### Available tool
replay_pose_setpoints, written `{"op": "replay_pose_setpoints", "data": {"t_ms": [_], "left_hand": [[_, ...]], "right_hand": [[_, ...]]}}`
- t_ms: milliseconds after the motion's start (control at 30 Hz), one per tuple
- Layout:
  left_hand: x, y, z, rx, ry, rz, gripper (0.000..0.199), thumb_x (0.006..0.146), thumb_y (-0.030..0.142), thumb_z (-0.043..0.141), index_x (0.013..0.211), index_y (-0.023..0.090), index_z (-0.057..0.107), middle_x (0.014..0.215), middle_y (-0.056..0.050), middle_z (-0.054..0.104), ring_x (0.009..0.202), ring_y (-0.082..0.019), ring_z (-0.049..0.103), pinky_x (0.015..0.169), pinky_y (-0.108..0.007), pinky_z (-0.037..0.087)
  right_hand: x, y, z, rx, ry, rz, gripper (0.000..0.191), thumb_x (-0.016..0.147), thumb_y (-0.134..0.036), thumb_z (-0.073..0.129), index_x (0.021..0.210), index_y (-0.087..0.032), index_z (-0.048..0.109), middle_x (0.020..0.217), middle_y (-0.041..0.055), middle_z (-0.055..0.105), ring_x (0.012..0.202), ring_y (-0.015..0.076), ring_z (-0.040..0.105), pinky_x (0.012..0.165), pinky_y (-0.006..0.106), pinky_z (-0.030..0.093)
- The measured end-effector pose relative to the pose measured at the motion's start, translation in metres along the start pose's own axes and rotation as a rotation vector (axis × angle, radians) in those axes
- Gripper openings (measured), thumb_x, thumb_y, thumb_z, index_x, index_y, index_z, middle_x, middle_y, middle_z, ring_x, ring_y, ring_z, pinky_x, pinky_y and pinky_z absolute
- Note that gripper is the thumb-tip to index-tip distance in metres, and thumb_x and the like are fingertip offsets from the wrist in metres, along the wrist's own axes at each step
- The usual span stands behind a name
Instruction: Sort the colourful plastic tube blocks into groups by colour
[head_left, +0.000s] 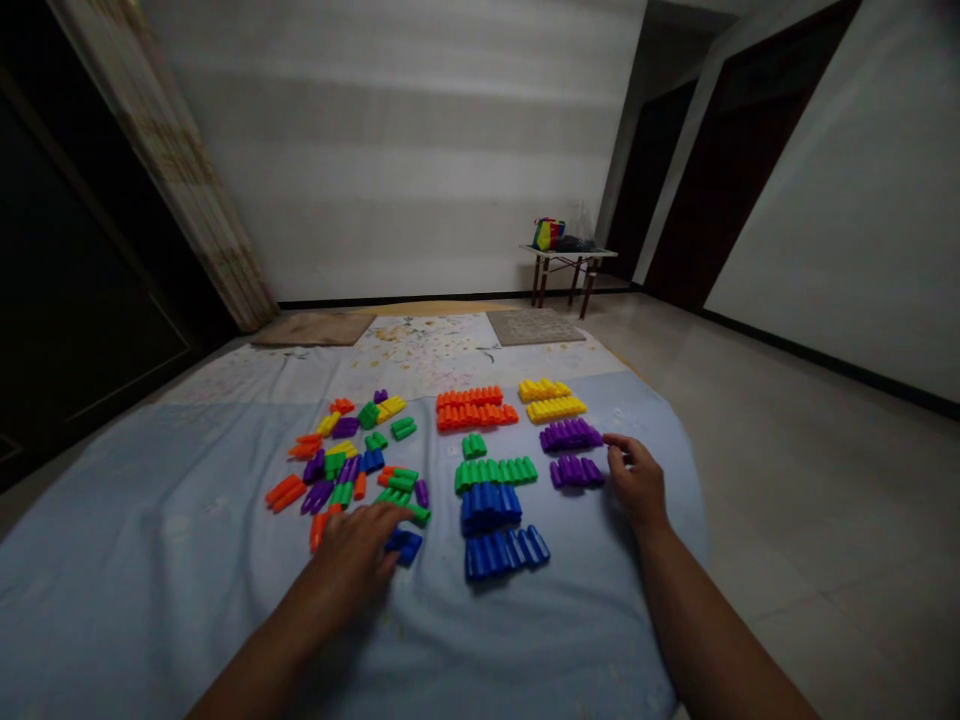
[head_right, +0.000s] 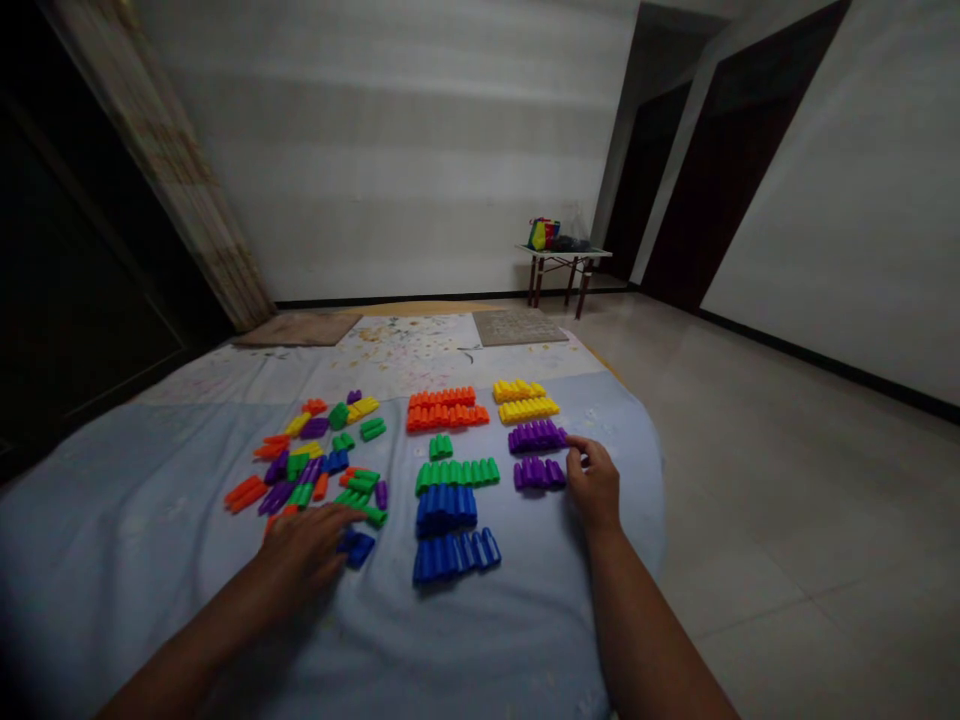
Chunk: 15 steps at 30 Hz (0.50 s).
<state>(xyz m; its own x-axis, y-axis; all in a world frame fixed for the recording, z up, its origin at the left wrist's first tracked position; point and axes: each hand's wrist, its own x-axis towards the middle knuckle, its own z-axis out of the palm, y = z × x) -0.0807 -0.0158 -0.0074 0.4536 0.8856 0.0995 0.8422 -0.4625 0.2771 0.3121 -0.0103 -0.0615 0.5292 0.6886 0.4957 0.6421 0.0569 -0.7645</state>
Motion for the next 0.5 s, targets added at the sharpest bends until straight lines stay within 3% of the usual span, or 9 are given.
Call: {"op": "replay_pose_setpoints", "data": {"t_ms": [67, 167, 300, 500], "left_hand": [[-0.002, 0.010, -0.005, 0.019, 0.008, -0.115, 0.027, 0.079, 0.037, 0.045, 0.099, 0.027, 0.061, 0.099, -0.005, 0.067, 0.093, -0.023, 0.060, 0.080, -0.037, 0.042], [-0.004, 0.029, -0.007, 0.082, -0.029, -0.251, 0.032, 0.081, 0.049, 0.039, 0.086, 0.025, 0.060, 0.083, -0.003, 0.067, 0.078, -0.020, 0.062, 0.064, -0.031, 0.042], [-0.005, 0.040, -0.001, 0.171, -0.031, -0.278, 0.027, 0.078, 0.047, 0.044, 0.085, 0.025, 0.057, 0.087, -0.003, 0.067, 0.082, -0.021, 0.062, 0.061, -0.028, 0.040], [-0.007, 0.035, 0.001, 0.160, -0.059, -0.318, 0.029, 0.079, 0.040, 0.042, 0.097, 0.023, 0.057, 0.093, -0.006, 0.065, 0.086, -0.022, 0.061, 0.062, -0.029, 0.042]], "right_hand": [[0.000, 0.000, 0.000, 0.014, 0.003, 0.008, 0.034, 0.077, -0.036, 0.044, 0.094, -0.016, 0.065, 0.092, 0.0088, 0.066, 0.072, 0.0180, 0.058, 0.069, 0.032, 0.047], [-0.001, -0.001, 0.000, 0.029, -0.011, 0.018, 0.034, 0.077, -0.035, 0.043, 0.095, -0.016, 0.065, 0.091, 0.0085, 0.066, 0.071, 0.0177, 0.058, 0.069, 0.032, 0.047], [-0.002, -0.003, -0.001, 0.042, -0.041, 0.022, 0.034, 0.078, -0.035, 0.043, 0.095, -0.015, 0.064, 0.093, 0.0088, 0.066, 0.070, 0.0172, 0.058, 0.069, 0.032, 0.047], [-0.002, -0.005, -0.002, 0.052, -0.043, 0.032, 0.032, 0.078, -0.034, 0.044, 0.093, -0.015, 0.065, 0.092, 0.0083, 0.066, 0.068, 0.0166, 0.056, 0.067, 0.031, 0.046]]}}
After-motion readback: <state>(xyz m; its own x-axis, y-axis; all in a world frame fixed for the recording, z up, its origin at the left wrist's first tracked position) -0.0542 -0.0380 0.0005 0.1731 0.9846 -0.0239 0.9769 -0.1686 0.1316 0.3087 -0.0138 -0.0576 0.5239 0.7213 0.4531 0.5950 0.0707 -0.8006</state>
